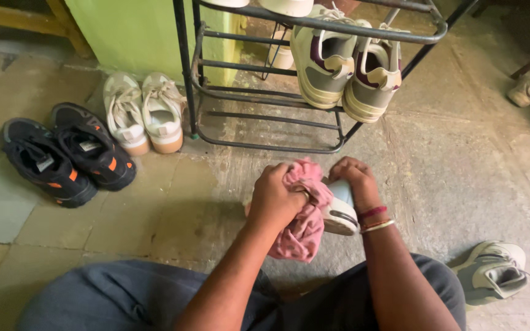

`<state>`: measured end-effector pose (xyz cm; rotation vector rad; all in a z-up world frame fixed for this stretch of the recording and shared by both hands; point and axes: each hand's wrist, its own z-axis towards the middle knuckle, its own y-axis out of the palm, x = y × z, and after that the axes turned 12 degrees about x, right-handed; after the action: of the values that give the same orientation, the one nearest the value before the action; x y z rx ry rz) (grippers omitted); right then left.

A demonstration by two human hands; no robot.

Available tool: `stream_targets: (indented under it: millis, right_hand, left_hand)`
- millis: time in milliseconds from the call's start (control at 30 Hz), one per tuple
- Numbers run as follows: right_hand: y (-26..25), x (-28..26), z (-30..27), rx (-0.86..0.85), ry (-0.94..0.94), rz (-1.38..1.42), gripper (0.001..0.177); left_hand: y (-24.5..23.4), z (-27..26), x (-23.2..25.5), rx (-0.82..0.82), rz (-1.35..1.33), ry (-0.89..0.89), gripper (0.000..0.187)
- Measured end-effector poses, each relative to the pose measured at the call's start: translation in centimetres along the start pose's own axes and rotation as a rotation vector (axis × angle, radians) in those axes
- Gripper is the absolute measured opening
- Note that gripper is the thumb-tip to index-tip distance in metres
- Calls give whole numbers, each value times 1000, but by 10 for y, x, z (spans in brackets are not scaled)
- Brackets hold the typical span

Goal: The person sits on the floor and wipes a white and light-blue sneaker with a pink cloth. They rotate the shoe to clean the upper, sides, and sole, then place it on the floor.

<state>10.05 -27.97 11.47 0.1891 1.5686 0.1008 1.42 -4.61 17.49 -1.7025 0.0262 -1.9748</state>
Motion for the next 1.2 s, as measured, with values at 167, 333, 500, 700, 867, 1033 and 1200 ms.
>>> stream_targets:
  millis: [167,333,500,700,867,1033,1200]
  right_hand:
    - [-1,-15,3,141,142,-87,19]
    - [10,-37,-2,310,480,-268,22]
    - [-3,-39,8,301,583,-372,34]
    - [-21,-27,13,3,536,-315,40]
    - [-12,11,16,-178,544,-147,39]
    - [0,45,19,105,449,-308,35]
    - [-9,84,20,239,159,-702,30]
  left_hand:
    - [31,4,-44,259,2,80,53]
    - [47,12,-62,249,165,56,50]
    - [32,17,-94,187,250,-12,58]
    - [-13,14,-143,120,185,-355,48]
    - [-25,8,-146,263,74,-419,43]
    - [-19,-14,-131,222,169,5,58]
    - [-3,-39,-98,82,251,559,56]
